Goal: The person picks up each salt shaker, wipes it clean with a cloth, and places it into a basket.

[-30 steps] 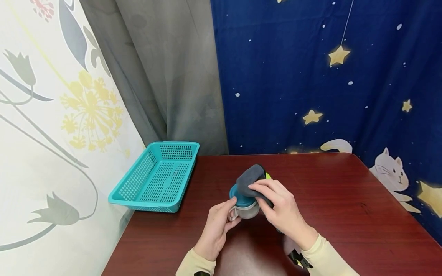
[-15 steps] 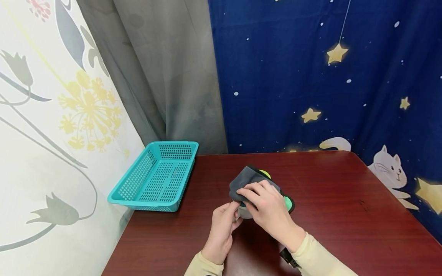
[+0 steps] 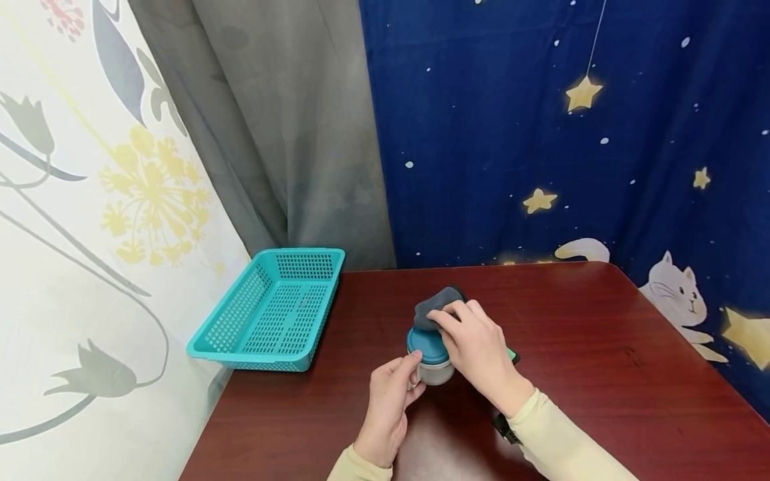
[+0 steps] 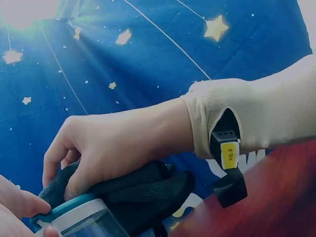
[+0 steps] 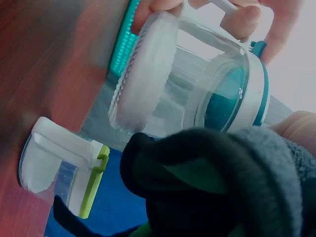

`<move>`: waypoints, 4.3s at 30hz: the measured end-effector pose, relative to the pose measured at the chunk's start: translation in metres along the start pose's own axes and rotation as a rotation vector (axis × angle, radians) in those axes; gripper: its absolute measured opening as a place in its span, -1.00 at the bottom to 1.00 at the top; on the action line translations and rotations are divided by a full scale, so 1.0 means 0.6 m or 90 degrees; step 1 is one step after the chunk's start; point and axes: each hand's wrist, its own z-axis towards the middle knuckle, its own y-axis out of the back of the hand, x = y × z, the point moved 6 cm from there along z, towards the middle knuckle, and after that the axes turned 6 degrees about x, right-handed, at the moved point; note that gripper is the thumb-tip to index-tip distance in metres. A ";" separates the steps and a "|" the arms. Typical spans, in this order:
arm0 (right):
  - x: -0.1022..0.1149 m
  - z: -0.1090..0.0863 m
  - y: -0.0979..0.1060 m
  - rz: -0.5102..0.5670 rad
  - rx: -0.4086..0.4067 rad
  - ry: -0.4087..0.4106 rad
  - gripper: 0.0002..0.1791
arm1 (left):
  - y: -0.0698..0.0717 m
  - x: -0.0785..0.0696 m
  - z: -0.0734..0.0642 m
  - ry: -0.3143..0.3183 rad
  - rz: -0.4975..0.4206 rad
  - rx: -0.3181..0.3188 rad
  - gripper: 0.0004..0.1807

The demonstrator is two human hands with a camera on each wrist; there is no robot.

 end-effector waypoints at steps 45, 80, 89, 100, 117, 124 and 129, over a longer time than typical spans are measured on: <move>0.036 0.011 -0.008 0.045 0.046 0.062 -0.64 | 0.002 0.009 0.007 -0.004 -0.019 -0.012 -0.59; 0.031 0.019 -0.008 0.112 0.063 0.023 -0.62 | 0.000 0.009 0.011 0.008 -0.013 0.000 -0.59; 0.048 0.022 -0.010 0.202 0.118 0.020 -0.68 | -0.009 0.012 0.008 0.025 -0.005 0.035 -0.71; 0.036 0.036 -0.012 0.134 0.106 -0.017 -0.63 | -0.009 0.008 0.001 0.006 0.008 0.034 -0.62; -0.011 0.047 -0.025 0.087 0.080 -0.136 -0.65 | -0.001 0.003 -0.007 0.003 0.018 0.015 -0.58; -0.018 0.045 -0.023 0.094 0.056 -0.142 -0.66 | -0.001 0.001 -0.006 -0.002 0.010 0.011 -0.58; -0.008 0.043 -0.021 0.107 0.056 -0.090 -0.64 | 0.003 -0.001 -0.003 -0.004 0.000 0.008 -0.58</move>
